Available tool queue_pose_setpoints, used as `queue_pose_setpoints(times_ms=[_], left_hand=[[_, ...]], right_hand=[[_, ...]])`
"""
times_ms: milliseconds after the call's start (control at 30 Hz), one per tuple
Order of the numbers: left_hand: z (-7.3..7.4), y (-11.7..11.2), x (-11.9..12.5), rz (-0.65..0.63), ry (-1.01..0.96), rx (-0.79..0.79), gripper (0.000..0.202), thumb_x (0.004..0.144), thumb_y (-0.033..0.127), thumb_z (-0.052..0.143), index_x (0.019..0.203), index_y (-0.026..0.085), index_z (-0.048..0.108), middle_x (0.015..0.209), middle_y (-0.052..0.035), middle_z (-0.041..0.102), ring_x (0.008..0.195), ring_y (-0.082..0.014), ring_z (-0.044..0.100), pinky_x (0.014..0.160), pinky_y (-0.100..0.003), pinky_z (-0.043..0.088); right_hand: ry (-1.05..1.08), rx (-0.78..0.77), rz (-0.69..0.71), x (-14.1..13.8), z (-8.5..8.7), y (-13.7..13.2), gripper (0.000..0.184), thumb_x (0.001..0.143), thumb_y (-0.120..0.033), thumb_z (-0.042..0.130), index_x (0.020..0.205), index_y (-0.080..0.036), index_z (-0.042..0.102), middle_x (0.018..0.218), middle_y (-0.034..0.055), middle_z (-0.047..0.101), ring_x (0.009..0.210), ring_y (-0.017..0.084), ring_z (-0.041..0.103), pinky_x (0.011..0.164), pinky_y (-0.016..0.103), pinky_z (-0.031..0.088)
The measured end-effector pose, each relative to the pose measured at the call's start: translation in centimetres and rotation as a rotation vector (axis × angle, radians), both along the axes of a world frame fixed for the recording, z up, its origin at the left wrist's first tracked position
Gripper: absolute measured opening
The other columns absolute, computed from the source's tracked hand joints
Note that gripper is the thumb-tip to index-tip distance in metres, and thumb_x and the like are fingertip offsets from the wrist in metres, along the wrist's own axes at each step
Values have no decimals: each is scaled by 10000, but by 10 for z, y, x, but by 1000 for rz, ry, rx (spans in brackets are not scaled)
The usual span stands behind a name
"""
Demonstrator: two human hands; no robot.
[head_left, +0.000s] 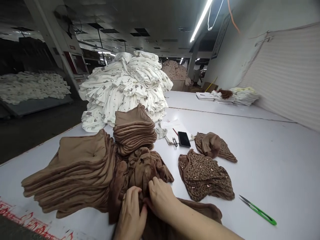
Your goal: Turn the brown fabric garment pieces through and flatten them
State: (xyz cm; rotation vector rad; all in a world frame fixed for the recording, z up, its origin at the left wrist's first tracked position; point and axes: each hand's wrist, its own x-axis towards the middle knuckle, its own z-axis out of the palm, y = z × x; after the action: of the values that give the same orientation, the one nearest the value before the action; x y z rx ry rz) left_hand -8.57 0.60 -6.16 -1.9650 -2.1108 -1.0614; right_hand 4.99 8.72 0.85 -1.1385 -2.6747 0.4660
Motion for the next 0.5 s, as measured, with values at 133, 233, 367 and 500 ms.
queue_pose_setpoints(times_ms=[133, 233, 367, 500], left_hand=[[-8, 2, 1, -45, -33, -22, 316, 758, 200, 640, 1072, 182, 613, 1100, -141, 647, 1001, -332, 656, 788, -490, 566], [-3, 1, 9, -28, -98, -2, 239, 790, 136, 555, 1009, 199, 627, 1071, -138, 650, 1012, -354, 623, 800, -537, 515], [5, -2, 11, -76, -229, 23, 230, 842, 105, 424, 962, 213, 589, 963, -110, 686, 914, -257, 665, 782, -383, 550], [6, -9, 18, -143, -470, 18, 231, 849, 246, 540, 1035, 243, 677, 1088, -116, 736, 1003, -276, 695, 866, -359, 567]], right_hand=[[28, -94, 13, 0, -14, 10, 138, 766, -71, 570, 886, -138, 580, 936, 140, 646, 819, 266, 635, 679, 350, 482], [157, -172, -39, 18, -6, 0, 68, 858, -129, 506, 871, -195, 517, 860, 42, 626, 773, 191, 600, 676, 284, 450], [428, -428, -119, 35, 13, -18, 70, 923, -267, 450, 879, -213, 459, 753, -17, 559, 698, 142, 550, 618, 232, 434], [804, -856, -192, 46, 23, -27, 254, 920, -413, 463, 925, -186, 577, 751, 1, 573, 661, 139, 538, 585, 236, 421]])
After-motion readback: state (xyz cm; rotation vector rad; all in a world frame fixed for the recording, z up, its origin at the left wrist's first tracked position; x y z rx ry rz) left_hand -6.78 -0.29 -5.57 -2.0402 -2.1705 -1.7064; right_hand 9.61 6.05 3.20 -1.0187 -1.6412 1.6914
